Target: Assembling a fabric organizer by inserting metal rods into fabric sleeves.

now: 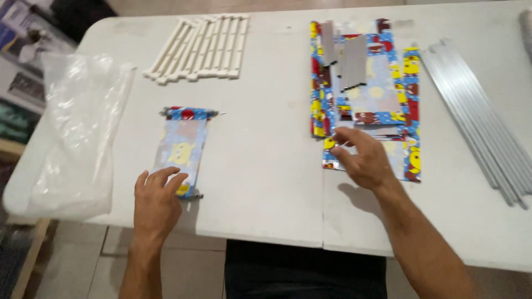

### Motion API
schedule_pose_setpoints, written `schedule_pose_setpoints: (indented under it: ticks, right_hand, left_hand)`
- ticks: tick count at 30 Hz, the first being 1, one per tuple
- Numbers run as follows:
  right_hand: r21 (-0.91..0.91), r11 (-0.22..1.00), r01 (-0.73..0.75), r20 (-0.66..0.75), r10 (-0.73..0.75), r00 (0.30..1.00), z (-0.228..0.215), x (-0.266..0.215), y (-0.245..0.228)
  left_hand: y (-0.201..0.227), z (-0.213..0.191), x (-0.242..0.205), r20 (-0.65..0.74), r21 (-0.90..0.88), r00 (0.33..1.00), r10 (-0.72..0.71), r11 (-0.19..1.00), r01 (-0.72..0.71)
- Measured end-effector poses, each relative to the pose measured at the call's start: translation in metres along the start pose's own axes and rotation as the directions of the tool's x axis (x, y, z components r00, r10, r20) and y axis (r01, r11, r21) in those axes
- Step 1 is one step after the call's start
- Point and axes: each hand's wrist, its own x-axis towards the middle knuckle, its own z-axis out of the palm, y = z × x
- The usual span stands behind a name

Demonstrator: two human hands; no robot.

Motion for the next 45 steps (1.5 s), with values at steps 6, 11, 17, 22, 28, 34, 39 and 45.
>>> schedule_pose_setpoints:
  ticks: [6, 11, 17, 22, 28, 34, 39, 45]
  right_hand:
    - [-0.214, 0.976, -0.034, -0.075, 0.018, 0.997, 0.0, 0.006, -0.015]
    - [-0.308, 0.944, -0.118, -0.163, 0.07, 0.984, -0.01, 0.008, 0.001]
    - [-0.299, 0.938, -0.176, -0.262, 0.096, 0.96, -0.014, 0.012, 0.002]
    - [-0.269, 0.934, -0.234, -0.299, 0.149, 0.942, -0.015, 0.012, 0.011]
    - [-0.243, 0.932, -0.27, -0.351, 0.175, 0.92, -0.017, 0.014, 0.01]
    - [-0.206, 0.937, -0.283, -0.31, 0.211, 0.927, -0.026, 0.019, 0.011]
    - [-0.005, 0.877, -0.48, -0.427, 0.432, 0.794, -0.031, 0.018, 0.031]
    - [0.473, 0.643, -0.602, -0.323, 0.762, 0.561, -0.052, 0.028, 0.013]
  left_hand:
    - [0.141, 0.001, 0.133, -0.3, -0.319, 0.918, 0.261, 0.879, -0.354]
    - [0.248, 0.043, 0.261, -0.238, -0.401, 0.899, 0.368, 0.806, -0.436]
    - [0.338, 0.089, 0.385, -0.026, -0.454, 0.94, 0.341, 0.834, -0.315]
    - [0.368, 0.094, 0.425, 0.105, -0.372, 0.974, 0.2, 0.917, -0.148]
    - [0.37, 0.066, 0.422, 0.292, -0.293, 0.95, 0.115, 0.956, -0.026]
    - [0.364, 0.048, 0.406, 0.375, -0.325, 0.924, 0.074, 0.944, 0.057]
    - [0.363, 0.064, 0.375, 0.409, -0.236, 0.888, 0.21, 0.964, -0.12]
    - [0.359, 0.033, 0.326, 0.414, -0.602, 0.884, 0.216, 0.794, 0.088]
